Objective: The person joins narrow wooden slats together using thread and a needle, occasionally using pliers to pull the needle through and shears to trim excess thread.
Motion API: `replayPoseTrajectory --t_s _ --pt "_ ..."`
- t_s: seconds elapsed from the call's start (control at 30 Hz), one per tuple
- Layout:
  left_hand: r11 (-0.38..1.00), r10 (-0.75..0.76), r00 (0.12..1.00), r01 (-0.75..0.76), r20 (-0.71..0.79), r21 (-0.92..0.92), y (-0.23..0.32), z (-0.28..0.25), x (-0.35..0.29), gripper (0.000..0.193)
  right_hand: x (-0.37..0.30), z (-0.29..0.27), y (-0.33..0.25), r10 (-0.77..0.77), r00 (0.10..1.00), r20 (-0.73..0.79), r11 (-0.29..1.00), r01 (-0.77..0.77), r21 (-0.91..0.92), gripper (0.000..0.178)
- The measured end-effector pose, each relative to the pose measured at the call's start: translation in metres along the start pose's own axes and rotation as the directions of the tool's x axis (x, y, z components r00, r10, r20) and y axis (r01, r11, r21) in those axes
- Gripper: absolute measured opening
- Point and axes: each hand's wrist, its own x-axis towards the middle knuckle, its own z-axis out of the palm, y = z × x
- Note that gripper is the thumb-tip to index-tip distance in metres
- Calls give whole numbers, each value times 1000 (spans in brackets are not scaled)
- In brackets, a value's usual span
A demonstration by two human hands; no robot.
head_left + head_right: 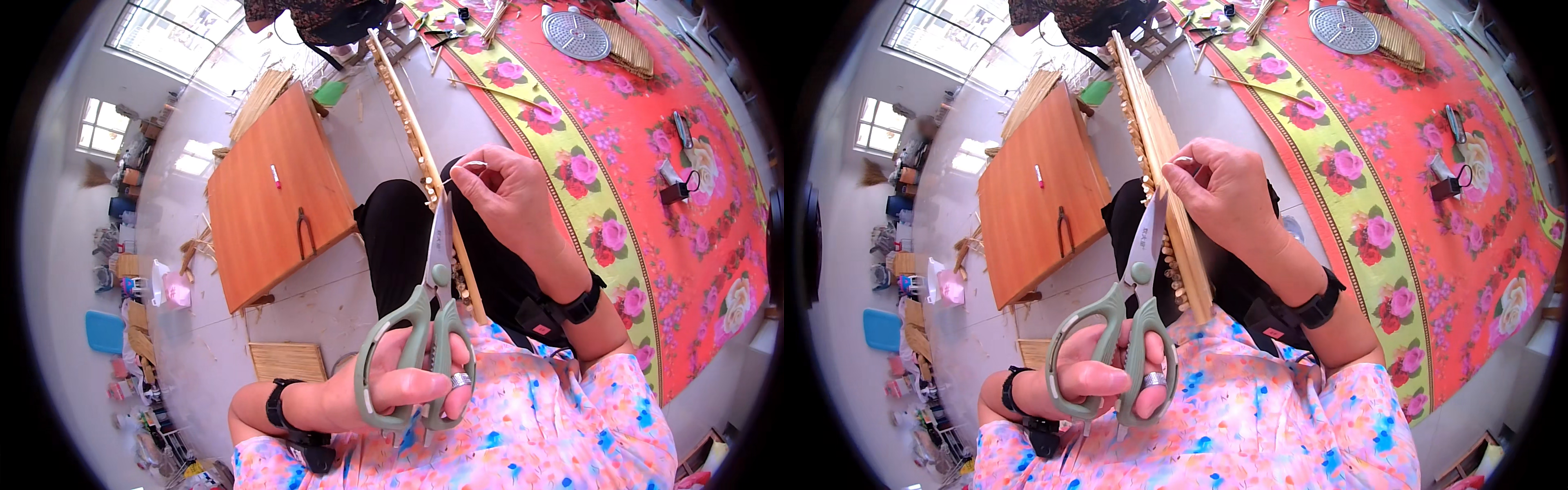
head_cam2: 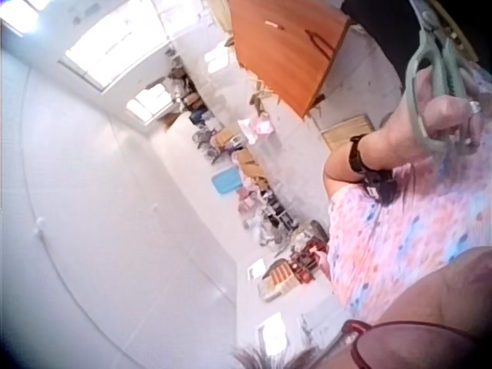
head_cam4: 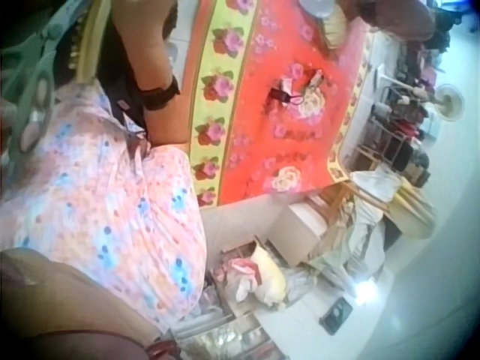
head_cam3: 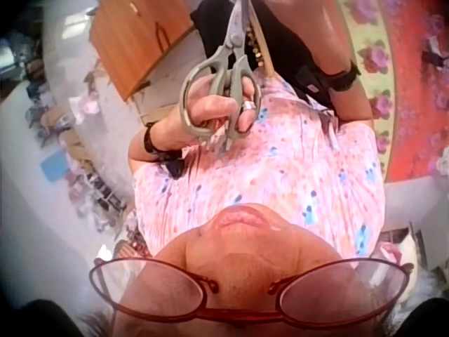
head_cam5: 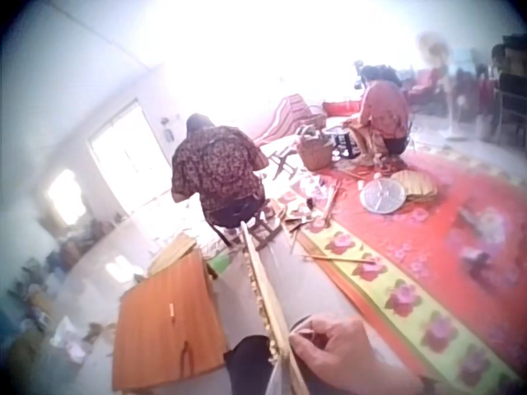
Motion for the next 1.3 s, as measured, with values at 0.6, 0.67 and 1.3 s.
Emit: replayPoseTrajectory --t_s 0.6,0.67,1.3 --pt "994 91 996 -92 -18 -56 0 2 11 32 1 -1 1 -68 998 12 997 69 -25 12" --pt "992 100 995 -101 -17 -79 -2 2 12 31 1 -1 1 -81 996 19 995 82 -47 11" --pt "974 198 980 -196 4 -112 -18 -9 17 35 -5 5 4 -67 997 47 997 65 32 12"
